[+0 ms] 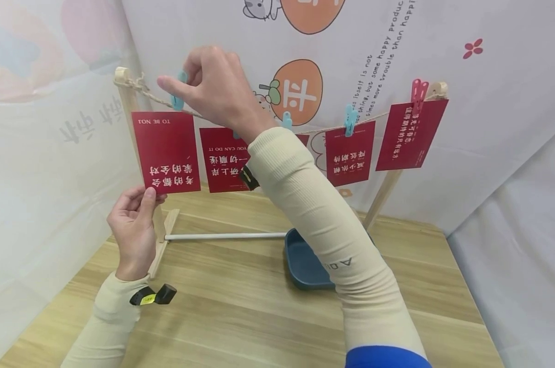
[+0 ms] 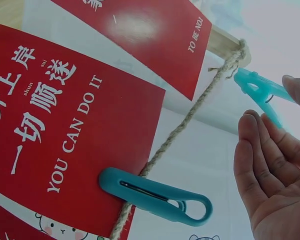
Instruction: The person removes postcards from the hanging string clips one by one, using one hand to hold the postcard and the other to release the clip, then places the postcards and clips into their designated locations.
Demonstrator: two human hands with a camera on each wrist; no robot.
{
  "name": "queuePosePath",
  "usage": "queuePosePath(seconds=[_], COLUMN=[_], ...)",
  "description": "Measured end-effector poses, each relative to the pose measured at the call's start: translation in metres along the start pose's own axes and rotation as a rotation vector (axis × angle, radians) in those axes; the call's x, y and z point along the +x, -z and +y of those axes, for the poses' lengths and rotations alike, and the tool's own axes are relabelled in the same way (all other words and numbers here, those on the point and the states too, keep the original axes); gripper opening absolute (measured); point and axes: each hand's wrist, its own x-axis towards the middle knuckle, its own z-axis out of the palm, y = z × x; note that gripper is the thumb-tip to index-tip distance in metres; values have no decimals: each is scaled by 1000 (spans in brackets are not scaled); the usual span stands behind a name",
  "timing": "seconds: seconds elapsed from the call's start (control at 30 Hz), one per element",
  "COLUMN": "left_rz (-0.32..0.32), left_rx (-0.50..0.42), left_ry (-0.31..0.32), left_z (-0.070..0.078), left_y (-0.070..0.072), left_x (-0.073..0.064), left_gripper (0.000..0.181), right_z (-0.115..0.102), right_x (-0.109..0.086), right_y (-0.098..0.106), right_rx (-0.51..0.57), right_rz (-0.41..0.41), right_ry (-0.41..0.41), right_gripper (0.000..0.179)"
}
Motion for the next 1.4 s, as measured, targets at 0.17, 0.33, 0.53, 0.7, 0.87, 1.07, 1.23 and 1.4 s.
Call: queuePosePath(seconds=[0.17,0.33,0.53,0.7,0.87,1.07,1.23,1.4], left_rz=[-3,-7,-5,-2,-4,-14,-14,-13], left_rx=[-17,-10,6,6,3,12,12,10], left_ry=[-5,-6,3,-1,-3,1,-2,-3], left_z=[0,-2,-6,-7,-9,-13,-15,-14], left_y=[0,0,0,0,1,3,3,2], left_x=[0,-1,-2,-2,-2,-3,-3,-3], left_gripper=[9,11,11,10,11,14,16,15], right_z=[-2,-4,-1,2,7,14,19,20], right_x=[-2,-6,-14,-19,-23,-33,-40,-45], right_y=[2,4,7,10,13,17,18,21], right_rx=[17,14,34,33,18,9,15,20], right_rz=[-2,-13,-21,-3,14,-7,-21,-17], right_ry=[23,40,29,24,34,15,-1,8], right_gripper=[34,34,32,32,32,33,33,33])
